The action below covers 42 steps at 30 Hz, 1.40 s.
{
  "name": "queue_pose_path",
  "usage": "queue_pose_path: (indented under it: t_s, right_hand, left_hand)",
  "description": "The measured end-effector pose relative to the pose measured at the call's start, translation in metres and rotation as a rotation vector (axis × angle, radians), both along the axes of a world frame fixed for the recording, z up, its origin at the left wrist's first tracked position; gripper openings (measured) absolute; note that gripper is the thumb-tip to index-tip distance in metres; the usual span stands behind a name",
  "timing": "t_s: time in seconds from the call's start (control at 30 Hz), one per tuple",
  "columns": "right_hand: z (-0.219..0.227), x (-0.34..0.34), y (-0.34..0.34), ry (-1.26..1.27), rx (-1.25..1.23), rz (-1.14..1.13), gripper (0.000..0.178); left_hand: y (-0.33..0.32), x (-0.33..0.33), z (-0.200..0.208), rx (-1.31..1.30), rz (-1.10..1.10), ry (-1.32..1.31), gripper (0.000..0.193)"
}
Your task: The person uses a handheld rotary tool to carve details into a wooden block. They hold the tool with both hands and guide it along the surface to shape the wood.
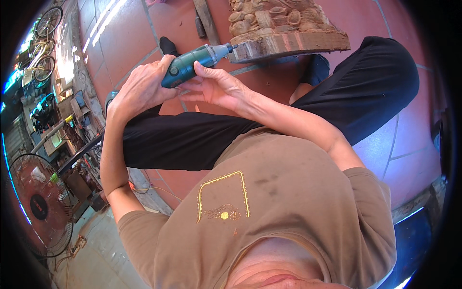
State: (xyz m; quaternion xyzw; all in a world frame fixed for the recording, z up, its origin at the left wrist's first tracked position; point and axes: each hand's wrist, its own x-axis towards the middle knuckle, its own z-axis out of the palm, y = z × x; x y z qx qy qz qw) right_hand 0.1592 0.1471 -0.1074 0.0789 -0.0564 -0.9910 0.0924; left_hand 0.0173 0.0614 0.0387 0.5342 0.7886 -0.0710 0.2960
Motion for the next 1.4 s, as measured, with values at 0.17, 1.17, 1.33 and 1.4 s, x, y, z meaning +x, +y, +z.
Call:
queue_pose_path:
  t_s: [0.17,1.17,1.33,1.4]
  right_hand:
    - [-0.002,0.000,0.001,0.013,-0.007,0.014,0.047]
    - [0.007,0.017,-0.012,0.033,-0.047,-0.011,0.045]
    - [0.025,0.007,-0.001,0.090,0.077,-0.120,0.043]
    - [0.031,0.005,0.004,0.101,0.101,-0.161,0.043]
  left_hand:
    - [0.001,0.000,-0.001,-0.009,-0.009,0.009,0.050]
    - [0.005,0.015,0.016,0.003,0.000,-0.041,0.057]
    - [-0.002,0.010,0.022,0.197,-0.056,0.090,0.064]
    - [0.005,0.017,0.034,0.187,-0.043,0.135,0.064]
